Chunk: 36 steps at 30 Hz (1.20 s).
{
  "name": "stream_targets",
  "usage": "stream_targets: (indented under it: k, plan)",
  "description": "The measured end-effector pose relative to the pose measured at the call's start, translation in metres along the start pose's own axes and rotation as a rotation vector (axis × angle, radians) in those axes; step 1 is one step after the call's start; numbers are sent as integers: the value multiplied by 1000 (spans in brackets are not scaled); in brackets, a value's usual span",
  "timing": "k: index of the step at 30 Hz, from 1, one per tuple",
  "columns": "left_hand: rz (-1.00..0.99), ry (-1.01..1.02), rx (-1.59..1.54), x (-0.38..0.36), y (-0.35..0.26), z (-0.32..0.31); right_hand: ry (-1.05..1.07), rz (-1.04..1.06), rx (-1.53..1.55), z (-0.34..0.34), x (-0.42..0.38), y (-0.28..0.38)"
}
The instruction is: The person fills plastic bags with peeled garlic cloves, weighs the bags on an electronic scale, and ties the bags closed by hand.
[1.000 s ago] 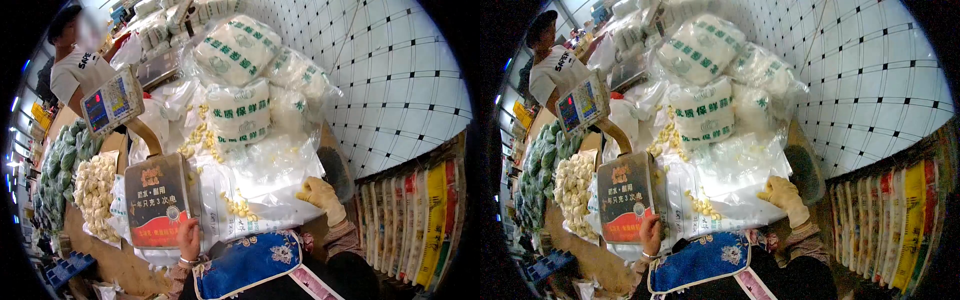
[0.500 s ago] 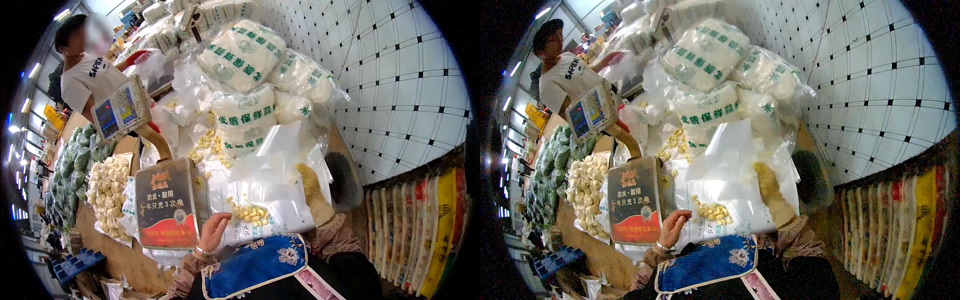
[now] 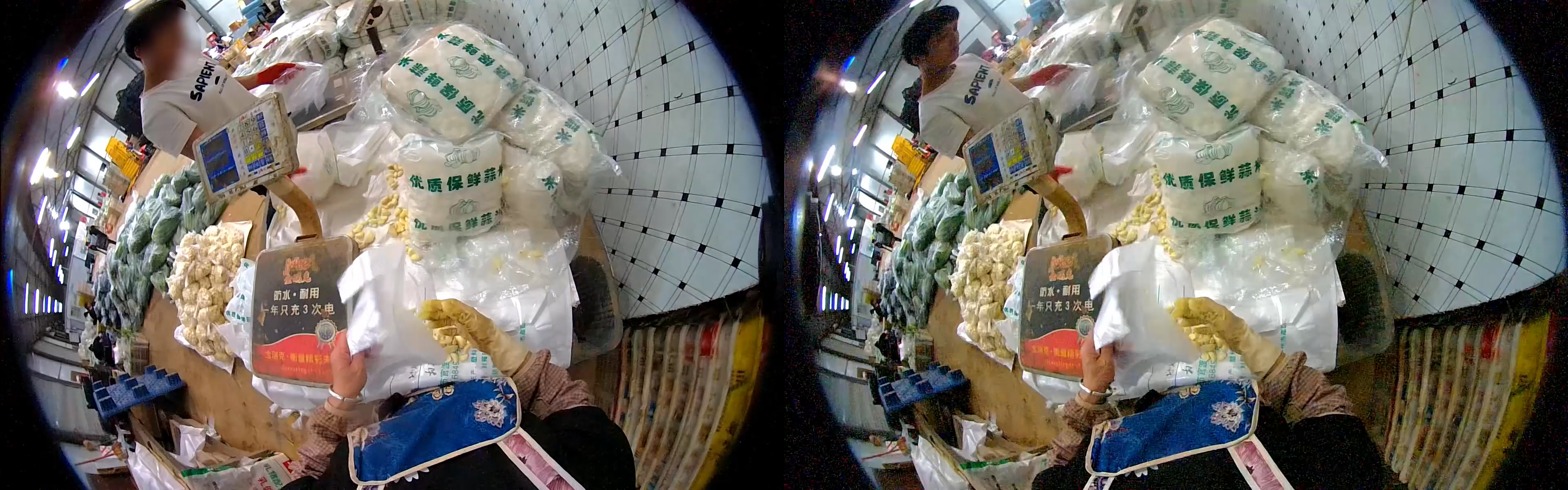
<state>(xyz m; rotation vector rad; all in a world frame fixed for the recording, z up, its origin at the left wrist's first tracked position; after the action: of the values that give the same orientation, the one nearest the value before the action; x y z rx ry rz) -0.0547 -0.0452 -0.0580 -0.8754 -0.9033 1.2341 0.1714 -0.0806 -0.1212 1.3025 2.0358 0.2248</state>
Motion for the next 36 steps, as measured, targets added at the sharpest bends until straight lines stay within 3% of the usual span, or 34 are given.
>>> stream_targets:
  k: [2, 6, 8, 9, 12, 14, 16, 18, 19, 20, 22, 24, 26, 27, 28, 29, 31, 32, 34, 35, 36]
  plan:
    - [-152, -22, 97, 2, -16, 1, 153, 39, 41, -9, -1, 2]
    - [-181, -35, 114, -2, -13, 3, 308, -53, -84, 1, 39, -26]
    - [-149, -15, 90, -2, -17, 4, 139, 361, -529, -25, 26, -16]
    - [-148, -20, 93, -1, -17, 6, 66, 147, -767, -6, 44, -26]
    - [-123, -38, -20, 1, -16, 13, -101, 227, -794, -19, 36, -26]
    - [136, -100, -420, 1, -16, 16, -112, 230, -808, -17, 37, -29]
    - [196, -134, -501, 1, -19, 22, -126, 234, -819, -20, 36, -28]
    - [97, -39, -367, 4, -25, 29, -150, -120, -569, -27, 30, -27]
    - [63, -9, -322, 5, -30, 32, -101, -193, -468, -26, 32, -29]
    - [-139, 18, -77, 4, -42, 34, -3, -204, -397, -23, 33, -34]
    - [-344, 36, 167, 4, -49, 35, 187, -149, -306, -20, 40, -44]
    - [584, -44, -962, 7, -40, 36, 253, -44, -333, -18, 54, -53]
    - [205, -62, -526, 6, -6, 46, 151, 50, -399, -16, 64, -54]
    - [40, -121, -310, 5, 11, 51, -8, 46, -397, -17, 57, -44]
    - [9, -151, -258, 9, 19, 59, -167, 42, -387, -18, 50, -33]
    - [-20, -183, -206, 13, 28, 68, -152, 163, -290, -4, 53, -31]
    - [442, -293, -881, 12, 19, 78, -251, 302, -104, 25, 53, -16]
    - [426, -303, -895, 11, 12, 78, -365, 324, -16, 34, 48, -5]
    - [275, -484, -574, 9, -3, 80, -455, 477, 107, 47, 38, 9]
    - [262, -491, -586, 8, -12, 75, -473, 589, 102, 53, 44, 10]
    - [293, -344, -579, 5, -22, 65, -459, 599, 93, 58, 49, 12]
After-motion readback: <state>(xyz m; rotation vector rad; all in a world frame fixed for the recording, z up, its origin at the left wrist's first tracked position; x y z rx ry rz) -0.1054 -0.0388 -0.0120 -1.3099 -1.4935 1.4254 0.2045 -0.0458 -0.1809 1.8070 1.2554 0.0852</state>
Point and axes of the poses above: each hand's wrist, its own x-axis towards the middle knuckle, its own z-axis out of the back of the hand, y = z × x, the point moved 1 cm from there along x, towards the middle knuckle, and after that the axes turned 10 degrees about -y, right-handed, at the moved point
